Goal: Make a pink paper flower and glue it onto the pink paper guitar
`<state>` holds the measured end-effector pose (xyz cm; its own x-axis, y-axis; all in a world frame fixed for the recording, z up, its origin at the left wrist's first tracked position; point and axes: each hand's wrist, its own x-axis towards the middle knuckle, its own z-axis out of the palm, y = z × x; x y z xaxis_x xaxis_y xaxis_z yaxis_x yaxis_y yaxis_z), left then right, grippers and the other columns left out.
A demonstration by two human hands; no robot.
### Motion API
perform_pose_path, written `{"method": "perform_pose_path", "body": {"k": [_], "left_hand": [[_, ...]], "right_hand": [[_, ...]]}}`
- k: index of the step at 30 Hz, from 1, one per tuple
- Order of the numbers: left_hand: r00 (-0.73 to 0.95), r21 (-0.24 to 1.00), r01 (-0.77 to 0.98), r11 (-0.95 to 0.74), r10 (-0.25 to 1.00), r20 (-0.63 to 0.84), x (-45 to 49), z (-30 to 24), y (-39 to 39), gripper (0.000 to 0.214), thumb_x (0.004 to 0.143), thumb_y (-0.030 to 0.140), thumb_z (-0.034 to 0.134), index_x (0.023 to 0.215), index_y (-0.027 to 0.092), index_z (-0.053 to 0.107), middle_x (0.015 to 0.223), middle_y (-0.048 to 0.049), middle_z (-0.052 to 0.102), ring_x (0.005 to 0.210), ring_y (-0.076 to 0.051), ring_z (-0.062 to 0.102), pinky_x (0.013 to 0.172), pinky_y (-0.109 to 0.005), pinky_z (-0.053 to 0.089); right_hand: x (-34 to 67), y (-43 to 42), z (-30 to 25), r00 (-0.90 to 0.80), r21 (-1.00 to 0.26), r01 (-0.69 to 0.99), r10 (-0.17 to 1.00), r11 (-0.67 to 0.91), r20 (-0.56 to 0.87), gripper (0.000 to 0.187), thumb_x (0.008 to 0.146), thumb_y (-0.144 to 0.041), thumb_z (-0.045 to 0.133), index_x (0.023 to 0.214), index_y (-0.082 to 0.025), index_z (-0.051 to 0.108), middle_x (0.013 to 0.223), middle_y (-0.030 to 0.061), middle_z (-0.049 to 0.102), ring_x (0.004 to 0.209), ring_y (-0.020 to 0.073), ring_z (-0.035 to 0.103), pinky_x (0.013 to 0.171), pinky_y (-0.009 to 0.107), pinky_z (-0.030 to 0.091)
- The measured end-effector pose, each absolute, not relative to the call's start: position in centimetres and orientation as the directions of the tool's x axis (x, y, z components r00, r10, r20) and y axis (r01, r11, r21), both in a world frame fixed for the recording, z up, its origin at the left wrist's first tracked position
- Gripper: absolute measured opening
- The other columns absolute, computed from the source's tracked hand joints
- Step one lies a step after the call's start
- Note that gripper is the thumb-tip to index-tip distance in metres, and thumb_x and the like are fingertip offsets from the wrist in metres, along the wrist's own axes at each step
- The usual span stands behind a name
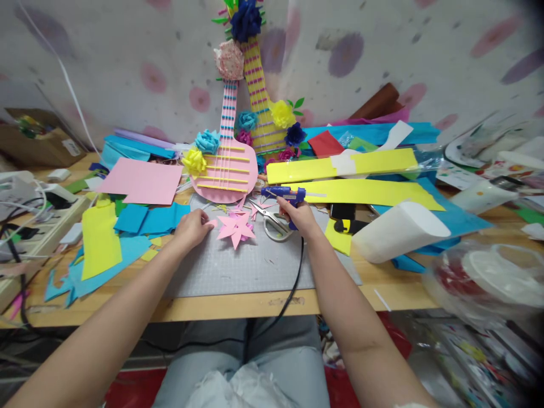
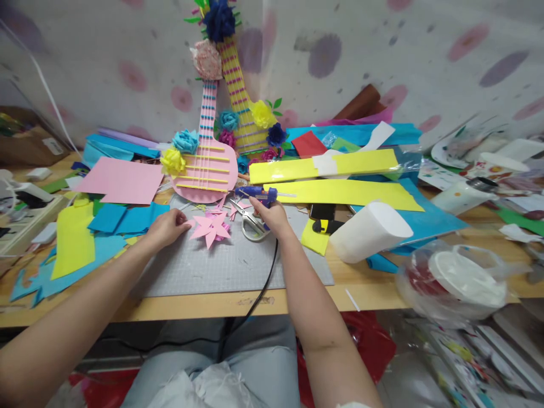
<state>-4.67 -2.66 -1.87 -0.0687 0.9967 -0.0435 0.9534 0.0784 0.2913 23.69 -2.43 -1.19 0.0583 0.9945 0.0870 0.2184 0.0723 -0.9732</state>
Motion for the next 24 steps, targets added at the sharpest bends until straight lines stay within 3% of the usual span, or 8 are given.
{"method": "perform_pose_path", "body": {"k": [6,9,12,14,19,24], "left_hand": [[-0.121,0.297,0.942,0.155,0.984,-0.130,-4.5,-1.7,-2.6,0.018,0.072,0.038,0.059,0.074,0.019,0.057,0.084,-0.0066,0.066,0.081,-0.023,0.061,0.062,-0.029,0.040],[-0.120,0.359,0.925,0.127,0.992,-0.041,-4.6,-2.2,-3.0,0.018,0.073,0.037,0.058,0.074,0.019,0.057,0.083,-0.0055,0.066,0.081,-0.022,0.060,0.064,-0.029,0.040],[-0.154,0.409,0.904,0.125,0.987,0.038,-5.0,-2.6,-3.4,0.026,0.073,0.039,0.057,0.088,0.018,0.057,0.087,-0.0056,0.065,0.083,-0.021,0.060,0.067,-0.029,0.042],[-0.141,0.375,0.920,0.113,0.989,0.049,-5.2,-2.8,-3.5,0.030,0.072,0.040,0.059,0.092,0.017,0.057,0.089,-0.0075,0.064,0.085,-0.022,0.059,0.070,-0.030,0.042],[-0.097,0.285,0.955,0.082,0.995,0.038,-5.2,-2.8,-3.2,0.024,0.074,0.041,0.056,0.077,0.018,0.058,0.086,-0.0101,0.063,0.089,-0.026,0.058,0.077,-0.034,0.041],[-0.149,0.456,0.887,0.078,0.981,0.122,-4.8,-2.7,-3.9,0.019,0.075,0.039,0.055,0.074,0.020,0.054,0.076,-0.0037,0.063,0.075,-0.020,0.059,0.064,-0.028,0.040]], "right_hand": [[23.6,-2.4,-1.3,0.041,-0.972,0.216,0.993,0.096,0.108,0.045,0.068,-0.059,0.058,0.055,-0.017,0.051,0.046,-0.0031,0.046,0.040,0.0072,0.038,0.045,0.023,0.032],[23.6,-2.4,-1.3,0.021,-0.968,0.228,0.993,0.104,0.112,0.045,0.068,-0.059,0.058,0.055,-0.017,0.051,0.047,-0.0032,0.047,0.041,0.0073,0.038,0.047,0.024,0.034],[23.6,-2.4,-1.3,0.009,-0.962,0.252,0.994,0.105,0.111,0.045,0.069,-0.059,0.057,0.056,-0.017,0.052,0.048,-0.0028,0.048,0.042,0.0076,0.039,0.048,0.024,0.034],[23.6,-2.4,-1.4,0.007,-0.957,0.270,0.994,0.104,0.111,0.045,0.069,-0.060,0.057,0.057,-0.017,0.052,0.049,-0.0025,0.049,0.043,0.0078,0.040,0.048,0.024,0.034],[23.6,-2.3,-1.7,0.016,-0.951,0.297,0.995,0.091,0.100,0.046,0.068,-0.061,0.057,0.057,-0.017,0.053,0.049,-0.0023,0.049,0.043,0.0085,0.042,0.048,0.024,0.035],[23.5,-2.4,-1.6,0.006,-0.959,0.270,0.995,0.092,0.097,0.045,0.067,-0.061,0.058,0.058,-0.017,0.053,0.051,-0.0017,0.051,0.043,0.0084,0.041,0.047,0.023,0.034]]}}
